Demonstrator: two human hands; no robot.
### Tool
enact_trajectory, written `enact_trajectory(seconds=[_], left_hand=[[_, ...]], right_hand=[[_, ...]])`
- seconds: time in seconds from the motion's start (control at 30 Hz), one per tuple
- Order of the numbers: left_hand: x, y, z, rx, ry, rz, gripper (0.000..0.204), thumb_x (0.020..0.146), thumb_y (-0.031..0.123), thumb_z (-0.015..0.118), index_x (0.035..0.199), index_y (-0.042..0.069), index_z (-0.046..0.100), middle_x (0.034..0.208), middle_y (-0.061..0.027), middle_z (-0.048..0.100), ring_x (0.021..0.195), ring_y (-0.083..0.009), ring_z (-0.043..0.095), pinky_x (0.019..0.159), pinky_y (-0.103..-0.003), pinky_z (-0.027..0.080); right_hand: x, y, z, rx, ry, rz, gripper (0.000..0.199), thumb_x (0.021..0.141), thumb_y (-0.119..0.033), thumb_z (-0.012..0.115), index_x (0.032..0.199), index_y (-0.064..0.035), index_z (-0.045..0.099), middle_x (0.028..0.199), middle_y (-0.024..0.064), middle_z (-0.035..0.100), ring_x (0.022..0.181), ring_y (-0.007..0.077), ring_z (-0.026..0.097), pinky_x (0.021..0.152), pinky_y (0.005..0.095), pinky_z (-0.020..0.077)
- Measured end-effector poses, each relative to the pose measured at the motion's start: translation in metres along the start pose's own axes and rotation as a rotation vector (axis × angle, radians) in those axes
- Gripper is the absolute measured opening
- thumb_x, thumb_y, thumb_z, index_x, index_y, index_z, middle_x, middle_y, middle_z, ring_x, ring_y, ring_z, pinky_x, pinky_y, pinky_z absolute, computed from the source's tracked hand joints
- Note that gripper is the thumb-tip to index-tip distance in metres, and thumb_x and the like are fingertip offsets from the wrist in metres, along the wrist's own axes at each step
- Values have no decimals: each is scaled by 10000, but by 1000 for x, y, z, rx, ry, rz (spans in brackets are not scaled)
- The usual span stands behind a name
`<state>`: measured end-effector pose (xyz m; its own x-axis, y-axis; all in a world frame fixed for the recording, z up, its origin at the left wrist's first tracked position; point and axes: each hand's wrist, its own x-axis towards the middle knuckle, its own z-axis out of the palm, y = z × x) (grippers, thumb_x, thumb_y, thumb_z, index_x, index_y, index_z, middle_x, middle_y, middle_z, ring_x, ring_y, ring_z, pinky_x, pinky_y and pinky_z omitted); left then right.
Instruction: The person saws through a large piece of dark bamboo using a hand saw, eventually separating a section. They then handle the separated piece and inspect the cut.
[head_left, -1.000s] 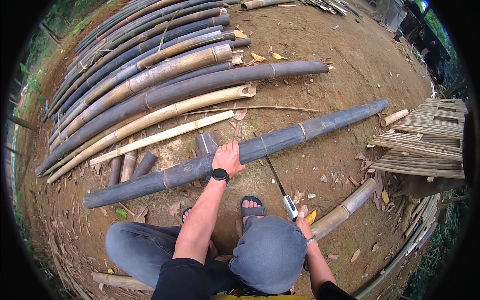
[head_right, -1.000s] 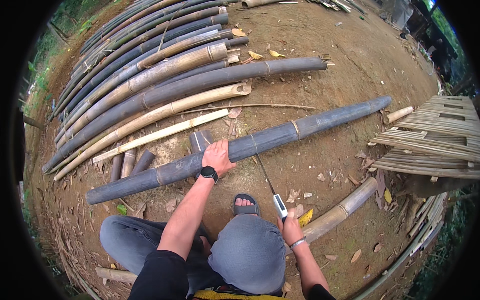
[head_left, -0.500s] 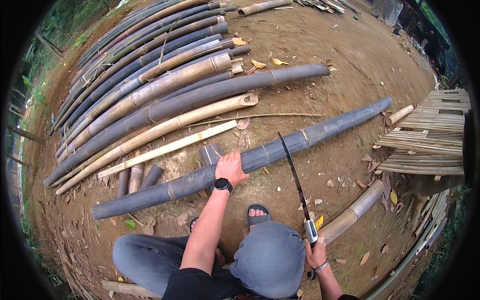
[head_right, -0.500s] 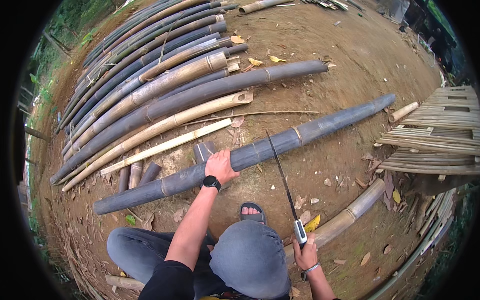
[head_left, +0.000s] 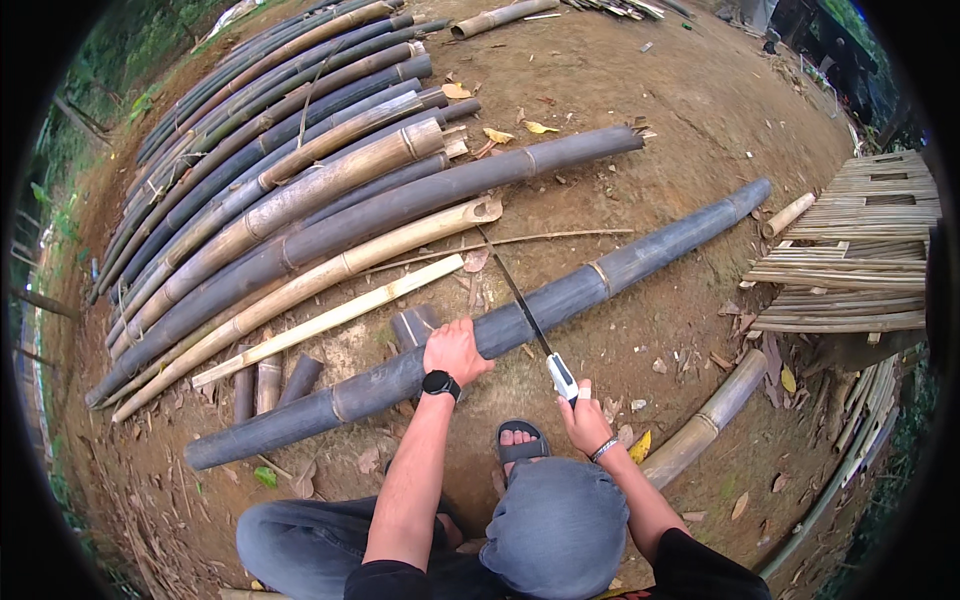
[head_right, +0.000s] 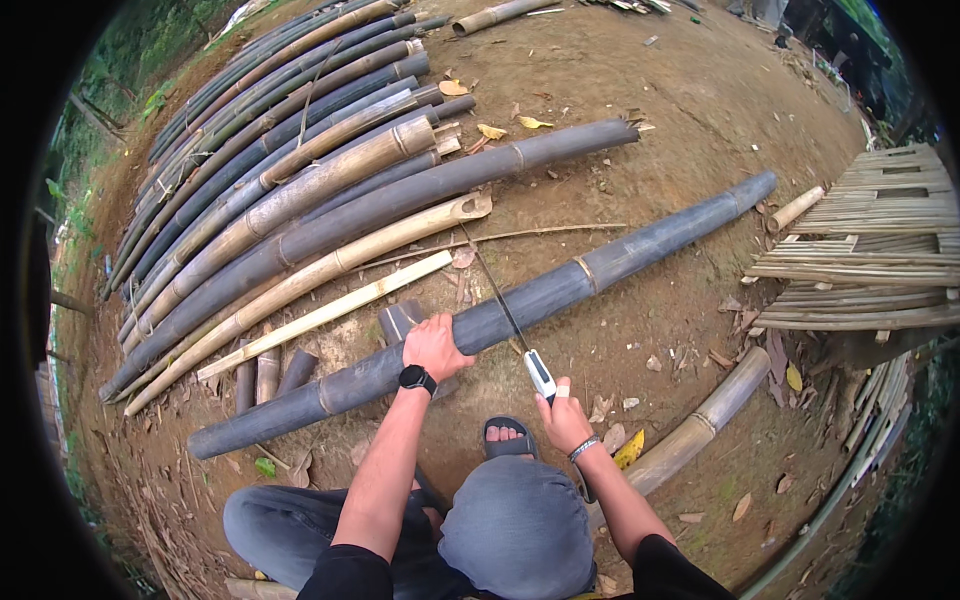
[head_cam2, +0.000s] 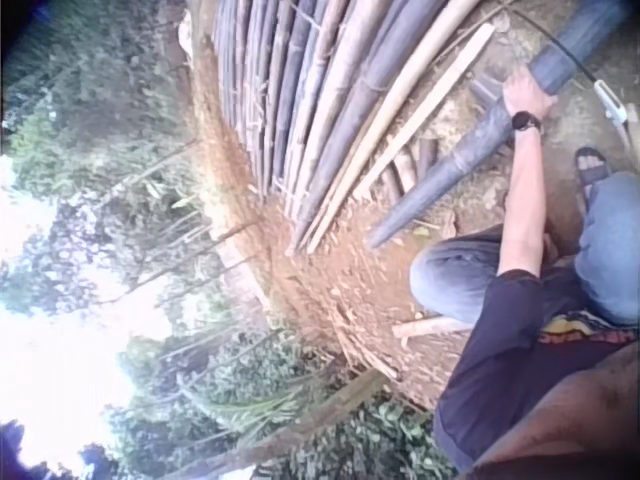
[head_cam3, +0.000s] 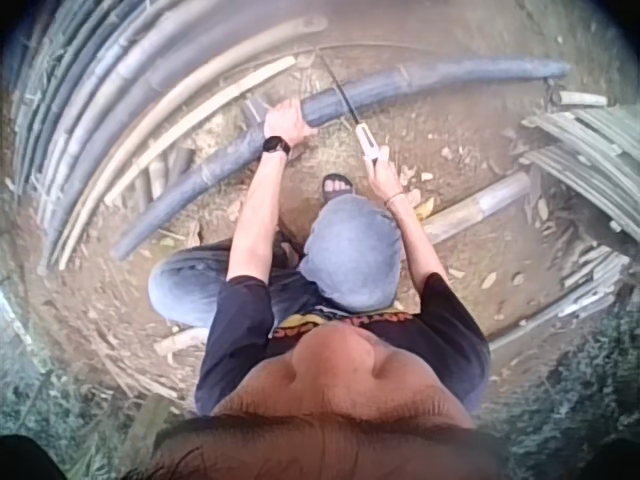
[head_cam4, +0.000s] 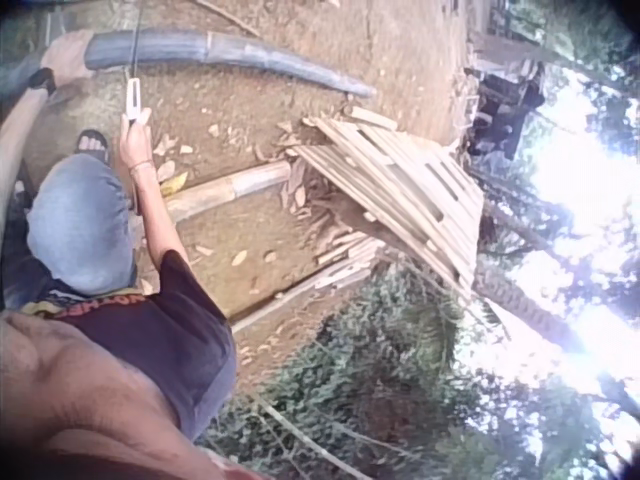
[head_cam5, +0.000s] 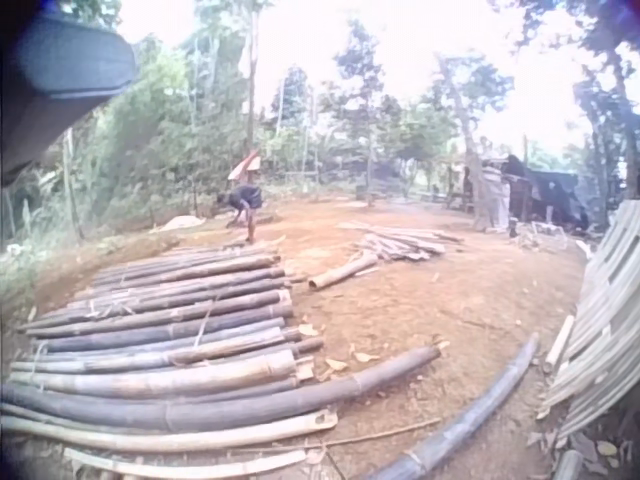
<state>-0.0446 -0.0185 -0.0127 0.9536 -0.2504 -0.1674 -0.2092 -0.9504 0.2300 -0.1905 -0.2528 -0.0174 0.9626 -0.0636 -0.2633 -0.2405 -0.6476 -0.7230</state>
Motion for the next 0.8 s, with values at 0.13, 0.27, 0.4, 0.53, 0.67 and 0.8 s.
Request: enact_trajectory(seconds=[0.13, 0.27, 0.4, 0.53, 0.67, 0.8], left_hand=[[0, 0, -2, -5, 22, 3, 684, 583, 425, 841, 1069, 20, 581, 1033, -159, 673, 980, -313, 669, 893, -390, 526], [-6, 4, 6, -3, 101, 38, 672, 579, 417, 857, 1046, 17, 586, 1040, -155, 673, 978, -311, 670, 892, -389, 528], [-1, -4, 0, -23, -3, 1, 705, 580, 424, 863, 1077, 7, 587, 1050, -160, 667, 1004, -308, 662, 898, -380, 526], [3, 2, -2, -28, -1, 2, 720, 578, 415, 862, 1103, 6, 587, 1062, -158, 667, 1022, -299, 655, 905, -375, 522], [-8, -6, 14, -28, 117, 49, 730, 573, 405, 858, 1117, 5, 581, 1077, -150, 663, 1039, -289, 646, 926, -368, 509], [-5, -2, 4, -25, 35, 23, 745, 574, 410, 856, 1127, 0, 572, 1079, -143, 661, 1043, -283, 643, 938, -363, 500]], right_hand=[[-9, 5, 6, -33, 15, -15, 382, 990, -261, 542, 1126, 25, 328, 726, 339, 609, 724, 546, 600, 615, 610, 453], [-1, 19, 11, -114, -8, -18, 387, 985, -258, 546, 1125, 31, 329, 727, 341, 612, 719, 547, 600, 608, 619, 452], [16, 20, 42, -153, 0, 69, 396, 982, -257, 551, 1115, 41, 326, 720, 346, 610, 711, 548, 603, 596, 621, 454], [-40, 61, 26, -165, -3, 66, 398, 976, -246, 567, 1105, 46, 329, 711, 334, 617, 698, 541, 606, 571, 619, 446], [0, 25, 35, -197, 0, 62, 402, 967, -241, 581, 1118, 38, 333, 729, 331, 625, 704, 530, 620, 571, 597, 458], [-66, 57, 32, -161, 14, 155, 397, 986, -259, 553, 1144, 36, 341, 734, 330, 621, 702, 534, 611, 574, 602, 459]])
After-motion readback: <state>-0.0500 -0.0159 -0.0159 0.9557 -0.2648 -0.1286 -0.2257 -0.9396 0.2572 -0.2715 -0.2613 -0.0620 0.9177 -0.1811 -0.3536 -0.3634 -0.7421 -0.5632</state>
